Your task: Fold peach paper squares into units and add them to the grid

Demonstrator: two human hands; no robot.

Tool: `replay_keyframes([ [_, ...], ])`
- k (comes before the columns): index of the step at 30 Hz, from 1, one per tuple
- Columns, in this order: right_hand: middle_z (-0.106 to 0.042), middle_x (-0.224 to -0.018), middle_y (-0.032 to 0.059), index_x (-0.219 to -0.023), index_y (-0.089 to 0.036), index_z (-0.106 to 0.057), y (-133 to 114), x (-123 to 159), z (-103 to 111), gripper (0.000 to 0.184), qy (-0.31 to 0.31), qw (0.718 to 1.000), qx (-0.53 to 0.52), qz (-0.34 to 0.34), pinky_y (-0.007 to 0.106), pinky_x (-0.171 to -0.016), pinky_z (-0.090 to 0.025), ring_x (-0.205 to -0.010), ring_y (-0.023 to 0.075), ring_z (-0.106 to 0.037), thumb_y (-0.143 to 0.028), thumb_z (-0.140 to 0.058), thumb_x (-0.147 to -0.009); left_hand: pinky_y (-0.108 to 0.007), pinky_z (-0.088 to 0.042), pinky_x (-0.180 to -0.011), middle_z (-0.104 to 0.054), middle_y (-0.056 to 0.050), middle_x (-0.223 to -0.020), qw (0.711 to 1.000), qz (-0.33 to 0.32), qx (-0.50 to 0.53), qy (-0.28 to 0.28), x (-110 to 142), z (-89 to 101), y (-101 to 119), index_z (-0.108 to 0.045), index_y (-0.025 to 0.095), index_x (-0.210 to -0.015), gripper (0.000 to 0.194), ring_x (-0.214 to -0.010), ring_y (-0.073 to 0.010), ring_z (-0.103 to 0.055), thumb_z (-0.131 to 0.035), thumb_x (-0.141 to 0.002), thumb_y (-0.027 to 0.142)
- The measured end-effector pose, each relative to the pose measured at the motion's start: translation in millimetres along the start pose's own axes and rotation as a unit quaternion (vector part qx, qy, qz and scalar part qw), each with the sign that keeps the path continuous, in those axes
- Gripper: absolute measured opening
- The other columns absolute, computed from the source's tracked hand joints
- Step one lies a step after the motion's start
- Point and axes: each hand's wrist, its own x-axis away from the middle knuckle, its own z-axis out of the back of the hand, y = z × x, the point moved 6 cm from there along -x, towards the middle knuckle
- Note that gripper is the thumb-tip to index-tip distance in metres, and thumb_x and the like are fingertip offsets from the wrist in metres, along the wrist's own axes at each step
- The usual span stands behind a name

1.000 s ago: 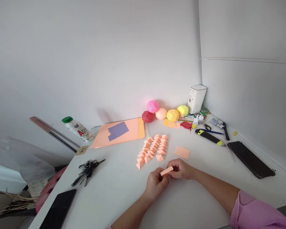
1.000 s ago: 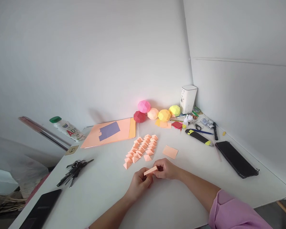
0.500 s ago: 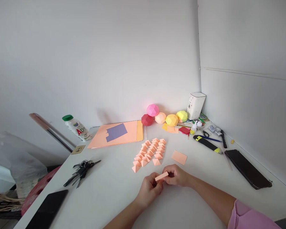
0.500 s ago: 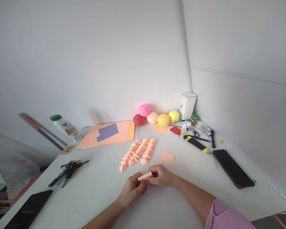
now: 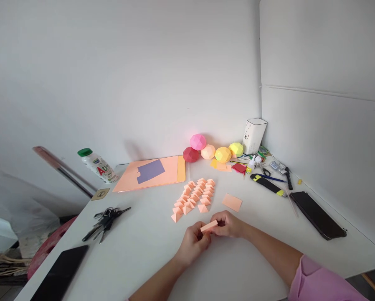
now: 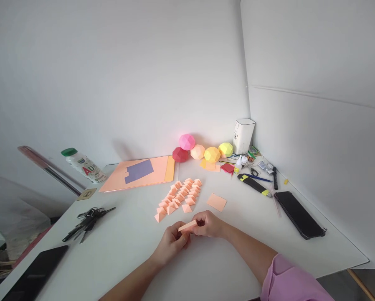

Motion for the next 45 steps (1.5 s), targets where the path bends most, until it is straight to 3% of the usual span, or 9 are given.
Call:
replay_keyframes([
  [25, -0.046, -0.058, -0.0035, -0.067, -0.014, -0.053, 8, -1, 0, 0.015, 0.004, 0.999, -0.042, -0.016, 0.020, -0.048, -0.030, -0.052, 0.0076, -0.040, -0.026, -0.061, -0.067, -0.022, -0.032, -0.047, -0.051, 0.002, -0.052, 0.999, 0.009, -0.025, 0.028, 4, 1.9, 1, -0.042, 0.019, -0.064, 0.030, -0.047, -0.0094, -0.042, -0.057, -0.076, 0.041],
  [33, -0.050, -0.059, -0.0027, -0.064, -0.014, -0.053, -3, 1, 3, 0.013, 0.010, 0.999, -0.033, -0.015, 0.020, -0.049, -0.033, -0.055, 0.0088, -0.046, -0.024, -0.060, -0.069, -0.021, -0.031, -0.047, -0.051, 0.003, -0.049, 0.998, 0.015, -0.035, 0.043, 4, 4.3, 1, -0.036, 0.020, -0.061, 0.037, -0.046, -0.0092, -0.042, -0.057, -0.076, 0.047],
  [45, -0.059, -0.067, 0.0009, -0.070, -0.012, -0.060, -2, -3, 3, 0.013, 0.007, 0.996, -0.088, -0.010, 0.023, -0.054, -0.042, -0.058, 0.0106, -0.053, -0.025, -0.062, -0.069, -0.022, -0.036, -0.049, -0.052, 0.004, -0.053, 0.999, 0.013, 0.031, 0.029, 2, 4.9, -3, -0.042, 0.019, -0.067, 0.027, -0.048, -0.0094, -0.046, -0.057, -0.079, 0.039],
])
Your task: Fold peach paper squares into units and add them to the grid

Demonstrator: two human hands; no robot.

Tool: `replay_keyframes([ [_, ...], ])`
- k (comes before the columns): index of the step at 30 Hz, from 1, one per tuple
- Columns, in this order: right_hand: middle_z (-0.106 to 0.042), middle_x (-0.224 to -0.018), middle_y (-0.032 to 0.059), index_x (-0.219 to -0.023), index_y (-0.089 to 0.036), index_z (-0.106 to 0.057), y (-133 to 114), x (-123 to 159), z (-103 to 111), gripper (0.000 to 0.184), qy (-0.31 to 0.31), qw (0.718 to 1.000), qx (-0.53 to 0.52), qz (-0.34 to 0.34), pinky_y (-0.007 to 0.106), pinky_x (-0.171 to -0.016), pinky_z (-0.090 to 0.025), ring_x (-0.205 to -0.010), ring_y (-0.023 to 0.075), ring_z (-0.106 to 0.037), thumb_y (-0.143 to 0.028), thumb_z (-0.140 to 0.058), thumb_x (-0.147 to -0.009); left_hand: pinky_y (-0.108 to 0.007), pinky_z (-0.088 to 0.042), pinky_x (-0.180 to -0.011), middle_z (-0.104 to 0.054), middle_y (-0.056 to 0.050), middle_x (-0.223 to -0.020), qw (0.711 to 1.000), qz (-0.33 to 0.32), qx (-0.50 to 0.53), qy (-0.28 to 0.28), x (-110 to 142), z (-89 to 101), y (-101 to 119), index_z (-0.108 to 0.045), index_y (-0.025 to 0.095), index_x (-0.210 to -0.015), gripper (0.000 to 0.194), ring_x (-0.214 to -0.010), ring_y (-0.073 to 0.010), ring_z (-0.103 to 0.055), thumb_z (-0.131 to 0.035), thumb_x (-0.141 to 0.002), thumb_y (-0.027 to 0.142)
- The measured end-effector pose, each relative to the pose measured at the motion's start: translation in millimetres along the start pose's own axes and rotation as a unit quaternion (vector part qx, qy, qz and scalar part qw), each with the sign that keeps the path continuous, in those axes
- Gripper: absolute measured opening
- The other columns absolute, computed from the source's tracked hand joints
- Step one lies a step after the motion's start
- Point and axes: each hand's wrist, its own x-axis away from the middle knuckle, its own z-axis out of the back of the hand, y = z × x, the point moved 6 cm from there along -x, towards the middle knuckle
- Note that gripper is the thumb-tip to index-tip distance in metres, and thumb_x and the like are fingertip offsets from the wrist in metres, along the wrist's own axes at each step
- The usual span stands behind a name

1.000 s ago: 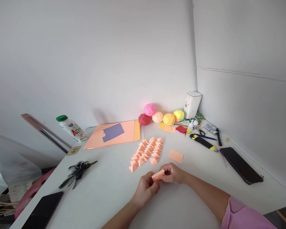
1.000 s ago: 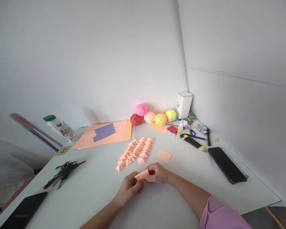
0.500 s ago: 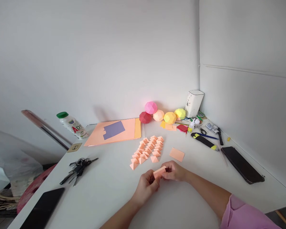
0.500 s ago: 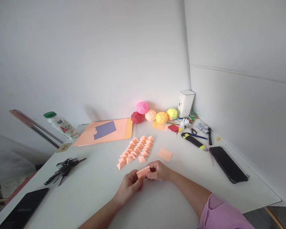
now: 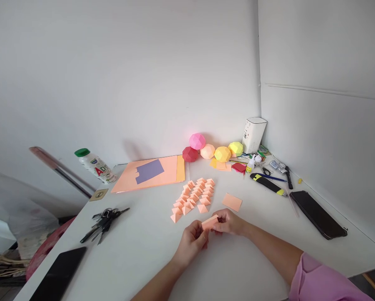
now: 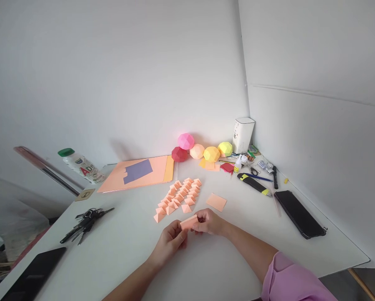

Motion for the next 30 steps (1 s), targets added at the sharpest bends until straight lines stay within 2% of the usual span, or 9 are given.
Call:
replay_keyframes([
  [5, -0.060, -0.068, 0.0009, -0.072, -0.012, -0.062, 1, 1, 0, 0.012, 0.002, 1.000, 0.010, -0.004, 0.022, -0.054, -0.042, -0.059, 0.0108, -0.054, -0.023, -0.062, -0.069, -0.023, -0.039, -0.051, -0.056, 0.001, -0.061, 1.000, 0.010, -0.002, -0.003, 1, -0.5, 3, -0.048, 0.017, -0.071, 0.013, -0.051, -0.0100, -0.050, -0.054, -0.077, 0.027],
  [11, -0.061, -0.067, 0.0019, -0.070, -0.011, -0.062, 2, 0, 1, 0.012, 0.006, 1.000, -0.006, -0.007, 0.022, -0.053, -0.042, -0.059, 0.0115, -0.055, -0.023, -0.061, -0.068, -0.022, -0.037, -0.049, -0.056, 0.002, -0.057, 1.000, 0.012, -0.015, -0.001, 1, -0.8, 3, -0.044, 0.018, -0.068, 0.011, -0.049, -0.0098, -0.049, -0.051, -0.075, 0.022],
  [17, -0.059, -0.066, 0.0012, -0.070, -0.012, -0.061, -1, 0, 1, 0.013, -0.009, 1.000, -0.024, 0.009, 0.022, -0.052, -0.043, -0.059, 0.0115, -0.055, -0.024, -0.062, -0.068, -0.022, -0.038, -0.050, -0.056, 0.003, -0.056, 1.000, 0.004, -0.009, -0.007, 1, 0.0, 1, -0.043, 0.019, -0.066, 0.012, -0.050, -0.0101, -0.049, -0.050, -0.076, 0.021],
  [24, -0.060, -0.068, 0.0018, -0.072, -0.012, -0.060, 0, -3, 3, 0.020, 0.005, 0.999, -0.043, 0.010, 0.022, -0.049, -0.042, -0.057, 0.0114, -0.055, -0.031, -0.066, -0.067, -0.022, -0.037, -0.049, -0.056, 0.003, -0.057, 1.000, 0.003, 0.027, -0.009, 0, 2.5, 1, -0.044, 0.019, -0.068, 0.014, -0.049, -0.0098, -0.050, -0.052, -0.078, 0.025],
  [30, -0.059, -0.063, 0.0007, -0.071, -0.012, -0.059, -9, -2, 1, 0.024, 0.015, 0.999, -0.044, 0.014, 0.022, -0.048, -0.042, -0.055, 0.0106, -0.053, -0.035, -0.066, -0.069, -0.023, -0.038, -0.049, -0.057, 0.002, -0.058, 0.998, 0.002, 0.057, -0.010, 0, 4.7, 4, -0.043, 0.019, -0.069, 0.019, -0.048, -0.0101, -0.051, -0.052, -0.079, 0.032],
])
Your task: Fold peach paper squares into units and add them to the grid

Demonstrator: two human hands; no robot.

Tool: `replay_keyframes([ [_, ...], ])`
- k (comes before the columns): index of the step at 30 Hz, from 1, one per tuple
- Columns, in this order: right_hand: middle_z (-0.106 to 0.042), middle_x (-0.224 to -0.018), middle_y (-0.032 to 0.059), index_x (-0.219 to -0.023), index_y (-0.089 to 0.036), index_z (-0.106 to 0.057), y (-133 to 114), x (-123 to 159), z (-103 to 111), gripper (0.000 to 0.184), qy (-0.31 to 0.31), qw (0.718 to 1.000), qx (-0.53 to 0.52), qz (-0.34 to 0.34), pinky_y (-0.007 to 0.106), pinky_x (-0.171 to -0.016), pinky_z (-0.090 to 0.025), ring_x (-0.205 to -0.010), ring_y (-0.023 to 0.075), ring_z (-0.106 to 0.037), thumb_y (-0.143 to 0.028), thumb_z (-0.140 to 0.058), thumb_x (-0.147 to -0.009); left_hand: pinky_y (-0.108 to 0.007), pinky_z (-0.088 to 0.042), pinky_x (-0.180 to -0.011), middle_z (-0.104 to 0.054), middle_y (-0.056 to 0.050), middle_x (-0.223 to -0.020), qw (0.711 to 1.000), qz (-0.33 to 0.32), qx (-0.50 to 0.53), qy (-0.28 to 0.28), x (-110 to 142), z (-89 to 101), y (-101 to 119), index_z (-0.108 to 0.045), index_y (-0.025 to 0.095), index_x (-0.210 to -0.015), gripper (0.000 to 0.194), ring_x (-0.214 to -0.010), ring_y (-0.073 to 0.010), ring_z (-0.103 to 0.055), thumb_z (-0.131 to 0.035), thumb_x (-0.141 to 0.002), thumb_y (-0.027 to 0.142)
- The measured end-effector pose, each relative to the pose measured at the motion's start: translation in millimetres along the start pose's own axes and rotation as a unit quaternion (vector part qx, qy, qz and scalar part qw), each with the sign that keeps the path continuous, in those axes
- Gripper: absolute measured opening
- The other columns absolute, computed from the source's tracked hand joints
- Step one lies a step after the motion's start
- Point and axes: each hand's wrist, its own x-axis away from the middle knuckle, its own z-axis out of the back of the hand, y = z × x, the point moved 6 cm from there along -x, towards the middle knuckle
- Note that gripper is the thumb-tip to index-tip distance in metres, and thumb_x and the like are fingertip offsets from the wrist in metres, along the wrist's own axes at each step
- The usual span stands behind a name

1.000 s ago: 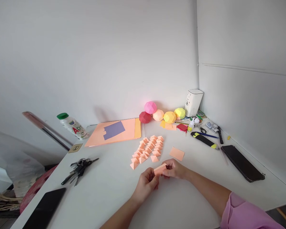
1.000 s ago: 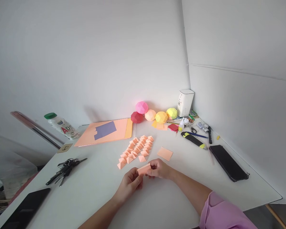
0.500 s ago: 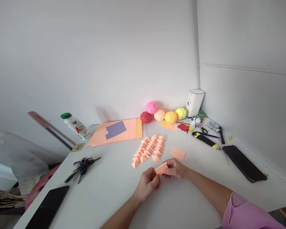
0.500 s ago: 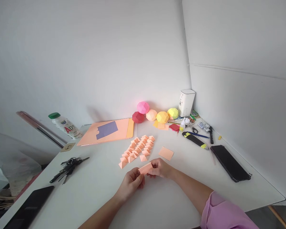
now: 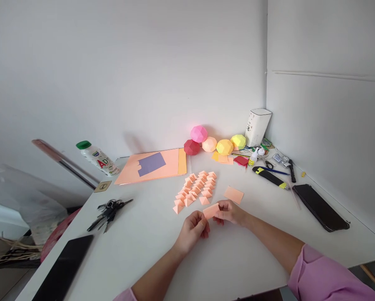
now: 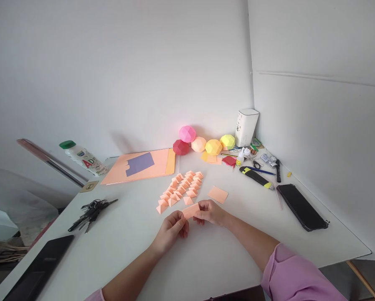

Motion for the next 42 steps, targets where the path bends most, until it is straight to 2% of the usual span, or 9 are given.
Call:
replay_keyframes([
  [9, -0.058, -0.061, -0.0006, -0.066, -0.015, -0.050, 1.1, 1.1, 1.4, 0.027, 0.021, 1.000, 0.017, -0.002, 0.022, -0.047, -0.043, -0.052, 0.0099, -0.053, -0.037, -0.063, -0.074, -0.022, -0.040, -0.048, -0.061, 0.002, -0.069, 0.997, -0.029, 0.059, 0.029, -1.1, 3.3, 5.2, -0.038, 0.020, -0.078, 0.027, -0.051, -0.0101, -0.055, -0.057, -0.079, 0.040],
  [13, -0.057, -0.060, -0.0008, -0.067, -0.015, -0.050, 2.2, 2.0, -2.2, 0.025, 0.021, 0.998, 0.058, 0.000, 0.022, -0.048, -0.043, -0.053, 0.0096, -0.053, -0.035, -0.061, -0.077, -0.020, -0.038, -0.043, -0.060, 0.005, -0.063, 0.994, -0.034, 0.076, 0.068, -3.5, 6.3, 4.0, -0.030, 0.023, -0.080, 0.035, -0.046, -0.0089, -0.053, -0.062, -0.077, 0.038],
  [18, -0.057, -0.072, -0.0014, -0.079, -0.018, -0.043, -2.7, 4.2, -1.1, 0.021, 0.065, 0.996, 0.029, 0.049, 0.021, -0.044, -0.043, -0.053, 0.0098, -0.055, -0.035, -0.055, -0.081, -0.020, -0.039, -0.042, -0.057, 0.007, -0.056, 0.992, -0.038, 0.096, 0.074, -4.4, 9.3, 2.9, -0.030, 0.023, -0.077, 0.035, -0.041, -0.0079, -0.050, -0.062, -0.077, 0.037],
  [21, -0.053, -0.066, -0.0051, -0.091, -0.020, -0.044, -3.1, 4.4, -2.4, 0.016, 0.051, 0.996, 0.031, 0.067, 0.022, -0.047, -0.044, -0.053, 0.0101, -0.055, -0.028, -0.053, -0.081, -0.020, -0.039, -0.043, -0.056, 0.007, -0.057, 0.993, -0.041, 0.093, 0.064, -4.7, 10.2, 2.9, -0.035, 0.022, -0.081, 0.030, -0.042, -0.0079, -0.050, -0.060, -0.079, 0.037],
  [24, -0.050, -0.063, -0.0058, -0.106, -0.019, -0.047, 0.5, 3.2, -1.5, 0.027, 0.049, 0.995, 0.070, 0.058, 0.022, -0.050, -0.045, -0.056, 0.0101, -0.054, -0.023, -0.054, -0.080, -0.021, -0.040, -0.045, -0.057, 0.006, -0.059, 0.995, -0.034, 0.081, 0.056, -4.8, 9.9, 3.6, -0.041, 0.021, -0.091, 0.029, -0.043, -0.0089, -0.051, -0.060, -0.079, 0.039],
  [28, -0.054, -0.083, 0.0014, -0.099, -0.016, -0.054, 0.9, 0.3, -1.0, 0.024, 0.043, 0.993, 0.068, 0.084, 0.021, -0.047, -0.046, -0.060, 0.0095, -0.055, -0.032, -0.057, -0.081, -0.023, -0.041, -0.048, -0.058, 0.003, -0.062, 0.997, -0.014, 0.064, 0.042, -4.4, 7.1, 4.8, -0.048, 0.017, -0.106, 0.041, -0.046, -0.0097, -0.052, -0.062, -0.077, 0.043],
  [33, -0.050, -0.107, 0.0072, -0.082, -0.014, -0.061, -1.8, -1.4, -0.5, 0.029, 0.044, 0.993, 0.063, 0.093, 0.021, -0.046, -0.045, -0.062, 0.0087, -0.055, -0.043, -0.060, -0.079, -0.022, -0.037, -0.045, -0.053, 0.003, -0.057, 1.000, -0.013, 0.012, 0.013, -4.4, 2.9, 3.4, -0.058, 0.014, -0.097, 0.043, -0.043, -0.0080, -0.045, -0.062, -0.074, 0.050],
  [37, -0.059, -0.090, 0.0064, -0.080, -0.013, -0.061, -2.5, 0.3, -1.8, 0.031, 0.027, 0.996, 0.053, 0.066, 0.021, -0.048, -0.045, -0.064, 0.0112, -0.055, -0.044, -0.060, -0.078, -0.019, -0.030, -0.039, -0.045, 0.006, -0.053, 0.999, -0.014, -0.023, 0.030, -4.6, 4.7, 1.0, -0.058, 0.014, -0.079, 0.040, -0.040, -0.0049, -0.035, -0.065, -0.070, 0.053],
  [42, -0.060, -0.064, 0.0013, -0.073, -0.014, -0.056, 2.9, 1.8, -2.3, 0.028, 0.000, 0.998, 0.050, 0.024, 0.023, -0.052, -0.043, -0.057, 0.0109, -0.052, -0.041, -0.061, -0.078, -0.021, -0.039, -0.047, -0.053, 0.003, -0.060, 1.000, -0.010, 0.002, 0.028, -4.1, 2.6, 2.2, -0.048, 0.017, -0.072, 0.038, -0.049, -0.0078, -0.046, -0.068, -0.068, 0.049],
])
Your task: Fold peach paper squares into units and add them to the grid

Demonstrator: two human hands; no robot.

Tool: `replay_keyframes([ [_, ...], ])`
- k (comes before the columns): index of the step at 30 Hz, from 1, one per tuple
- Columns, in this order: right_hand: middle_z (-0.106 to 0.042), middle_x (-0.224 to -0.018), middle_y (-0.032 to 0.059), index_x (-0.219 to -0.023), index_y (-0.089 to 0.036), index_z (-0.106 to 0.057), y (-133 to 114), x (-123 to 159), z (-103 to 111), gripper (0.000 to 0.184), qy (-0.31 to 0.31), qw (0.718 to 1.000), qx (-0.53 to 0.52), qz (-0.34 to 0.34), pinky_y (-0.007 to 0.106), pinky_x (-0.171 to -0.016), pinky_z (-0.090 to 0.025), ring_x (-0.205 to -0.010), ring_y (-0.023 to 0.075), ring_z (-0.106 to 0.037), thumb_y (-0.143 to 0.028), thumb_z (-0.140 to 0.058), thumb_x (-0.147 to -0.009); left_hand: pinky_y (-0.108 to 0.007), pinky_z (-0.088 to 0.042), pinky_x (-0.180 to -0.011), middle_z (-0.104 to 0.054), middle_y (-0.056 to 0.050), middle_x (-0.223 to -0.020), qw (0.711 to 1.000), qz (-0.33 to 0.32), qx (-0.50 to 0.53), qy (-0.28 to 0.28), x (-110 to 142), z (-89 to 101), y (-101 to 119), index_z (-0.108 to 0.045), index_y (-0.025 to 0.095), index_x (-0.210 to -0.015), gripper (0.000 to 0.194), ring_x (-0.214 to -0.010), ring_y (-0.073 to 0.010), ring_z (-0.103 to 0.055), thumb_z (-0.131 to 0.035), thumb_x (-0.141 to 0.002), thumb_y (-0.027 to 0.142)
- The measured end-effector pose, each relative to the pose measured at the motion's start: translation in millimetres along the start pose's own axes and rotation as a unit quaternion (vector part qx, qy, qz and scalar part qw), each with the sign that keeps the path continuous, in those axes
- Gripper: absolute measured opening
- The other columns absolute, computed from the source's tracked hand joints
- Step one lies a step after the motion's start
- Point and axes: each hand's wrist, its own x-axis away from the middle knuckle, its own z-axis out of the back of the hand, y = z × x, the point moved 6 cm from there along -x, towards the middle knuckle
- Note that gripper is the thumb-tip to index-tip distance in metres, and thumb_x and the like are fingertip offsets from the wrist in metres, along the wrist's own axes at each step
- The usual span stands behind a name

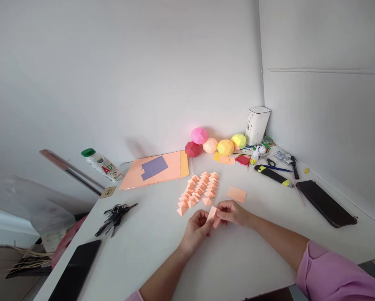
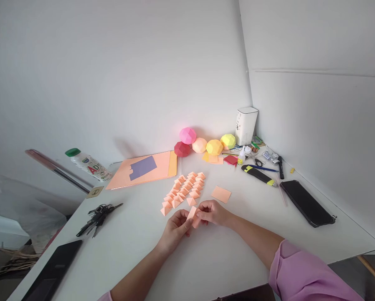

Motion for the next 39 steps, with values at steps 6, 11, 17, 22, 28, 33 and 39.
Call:
replay_keyframes([
  [6, -0.050, -0.056, -0.0033, -0.064, -0.015, -0.050, 8, -1, 2, 0.030, -0.011, 0.999, 0.020, -0.037, 0.021, -0.045, -0.035, -0.048, 0.0080, -0.044, -0.041, -0.064, -0.072, -0.021, -0.039, -0.047, -0.053, 0.005, -0.059, 0.999, -0.008, 0.016, 0.027, 3, 1.1, -3, -0.039, 0.021, -0.078, 0.037, -0.048, -0.0099, -0.051, -0.064, -0.072, 0.048],
  [11, -0.045, -0.053, -0.0049, -0.061, -0.016, -0.048, 10, -1, 4, 0.028, -0.016, 0.998, 0.053, -0.040, 0.020, -0.044, -0.032, -0.047, 0.0077, -0.042, -0.037, -0.063, -0.072, -0.026, -0.046, -0.064, -0.061, -0.003, -0.087, 0.997, -0.070, -0.034, 0.007, 9, -3.3, 2, -0.051, 0.021, -0.094, 0.029, -0.074, -0.0149, -0.059, -0.062, -0.076, 0.041],
  [17, -0.044, -0.053, -0.0045, -0.064, -0.015, -0.055, 0, 0, 1, 0.027, -0.024, 0.997, 0.071, 0.002, 0.020, -0.043, -0.027, -0.048, 0.0068, -0.034, -0.038, -0.062, -0.076, -0.028, -0.046, -0.065, -0.063, -0.004, -0.082, 0.999, -0.038, -0.033, -0.015, 7, -1.7, -3, -0.056, 0.019, -0.108, 0.040, -0.072, -0.0164, -0.058, -0.065, -0.074, 0.037],
  [22, -0.045, -0.060, -0.0028, -0.070, -0.014, -0.062, 2, -1, 5, 0.029, -0.002, 0.997, 0.075, -0.001, 0.020, -0.043, -0.032, -0.050, 0.0077, -0.039, -0.042, -0.064, -0.075, -0.031, -0.048, -0.074, -0.064, -0.005, -0.090, 0.997, 0.009, 0.073, -0.009, 3, 2.0, 1, -0.061, 0.019, -0.107, 0.044, -0.081, -0.0185, -0.060, -0.073, -0.068, 0.035],
  [28, -0.049, -0.063, -0.0017, -0.070, -0.014, -0.066, 1, -2, 6, 0.030, 0.013, 0.999, 0.052, 0.004, 0.020, -0.044, -0.037, -0.052, 0.0082, -0.044, -0.044, -0.065, -0.074, -0.032, -0.047, -0.077, -0.066, -0.005, -0.089, 0.992, 0.033, 0.120, -0.004, 2, 5.6, 3, -0.066, 0.019, -0.101, 0.039, -0.082, -0.0181, -0.060, -0.076, -0.065, 0.031],
  [33, -0.052, -0.063, -0.0010, -0.071, -0.014, -0.067, -4, -1, 6, 0.031, 0.023, 0.999, 0.037, 0.006, 0.020, -0.044, -0.038, -0.052, 0.0080, -0.044, -0.044, -0.067, -0.072, -0.033, -0.047, -0.078, -0.065, -0.003, -0.085, 0.995, 0.017, 0.095, -0.006, 1, 5.5, -2, -0.068, 0.019, -0.096, 0.033, -0.081, -0.0177, -0.059, -0.074, -0.067, 0.033],
  [39, -0.053, -0.063, -0.0009, -0.073, -0.014, -0.064, -3, 0, 7, 0.030, 0.044, 0.998, 0.034, -0.005, 0.020, -0.045, -0.038, -0.054, 0.0086, -0.044, -0.044, -0.069, -0.070, -0.032, -0.047, -0.077, -0.066, -0.005, -0.088, 0.998, -0.052, -0.017, -0.011, 1, 1.3, 3, -0.068, 0.017, -0.097, 0.034, -0.083, -0.0200, -0.059, -0.065, -0.075, 0.043],
])
